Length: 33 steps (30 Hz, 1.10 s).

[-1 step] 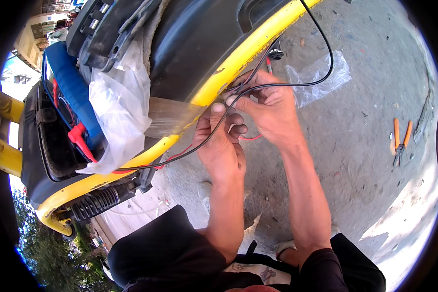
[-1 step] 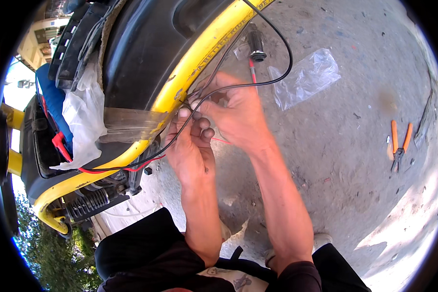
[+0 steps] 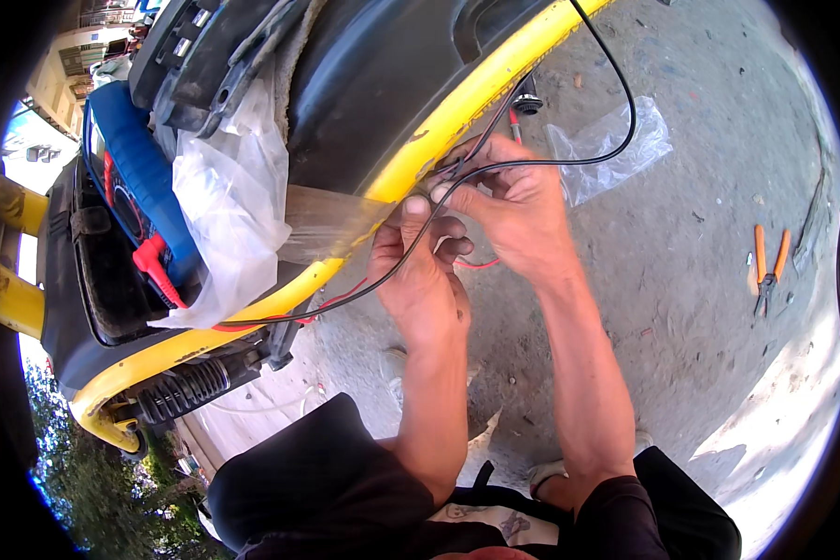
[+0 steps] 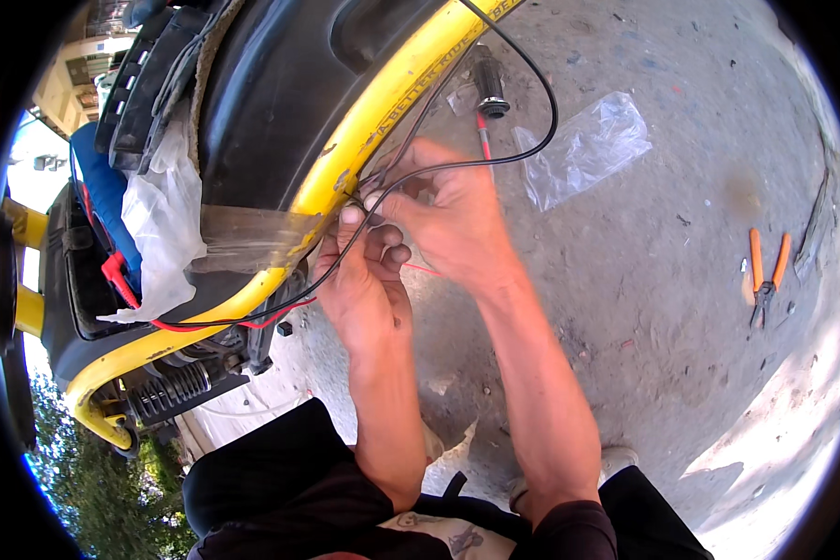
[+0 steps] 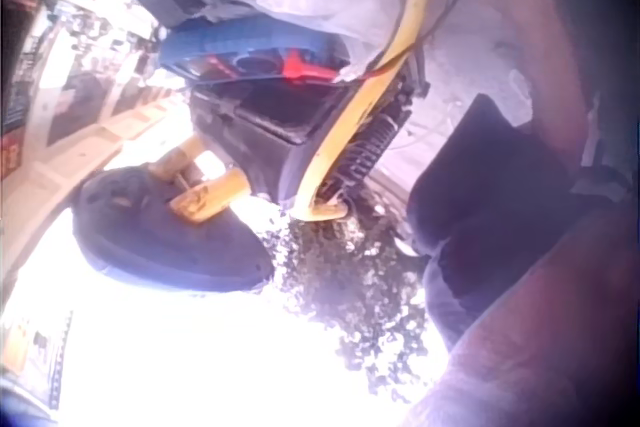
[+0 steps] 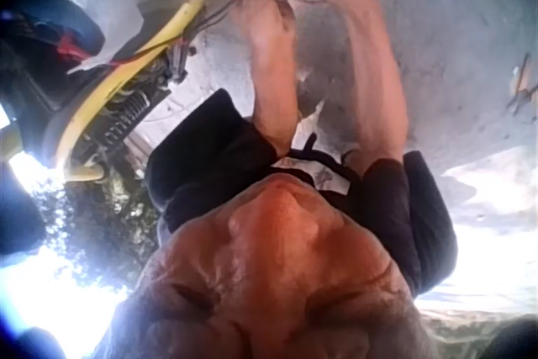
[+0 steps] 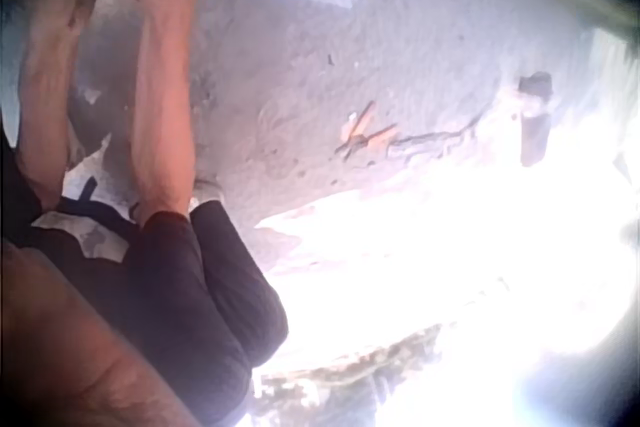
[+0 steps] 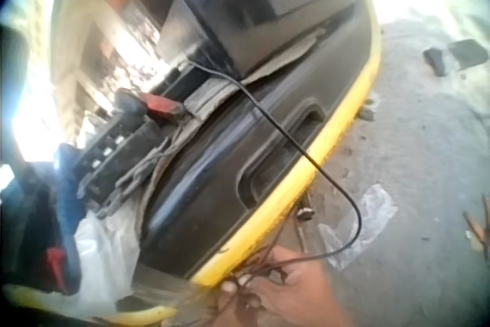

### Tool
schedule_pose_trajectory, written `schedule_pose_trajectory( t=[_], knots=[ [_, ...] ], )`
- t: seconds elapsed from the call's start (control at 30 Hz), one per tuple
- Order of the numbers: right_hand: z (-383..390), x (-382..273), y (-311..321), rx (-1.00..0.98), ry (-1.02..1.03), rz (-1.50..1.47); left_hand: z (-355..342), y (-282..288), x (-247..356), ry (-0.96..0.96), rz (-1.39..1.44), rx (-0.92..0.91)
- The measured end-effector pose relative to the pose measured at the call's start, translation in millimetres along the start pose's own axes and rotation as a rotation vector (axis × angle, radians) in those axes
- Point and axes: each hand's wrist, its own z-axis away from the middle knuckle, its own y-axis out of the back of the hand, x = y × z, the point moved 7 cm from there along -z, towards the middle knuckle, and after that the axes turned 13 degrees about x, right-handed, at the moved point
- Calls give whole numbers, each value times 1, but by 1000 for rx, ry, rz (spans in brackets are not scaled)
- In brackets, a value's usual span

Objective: The person works on the wiring of a yellow motorized vehicle, using a multimeter to test connections and pliers to strip and adjust wires. They connect and disconnect probes and manipulate wires near the vehicle frame.

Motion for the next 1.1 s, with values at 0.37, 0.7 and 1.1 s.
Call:
schedule_pose_trajectory(
  t=[0.37,0.7,1.1],
  knots=[
    [16,-7,-18,303,133,-105,7,-4,2,-116,37,-42],
    [24,3,-16,229,-89,42,5,5,2,-116,-1,18],
    [31,-9,-24,293,38,263,11,-4,4,-124,61,-93]
  ],
)
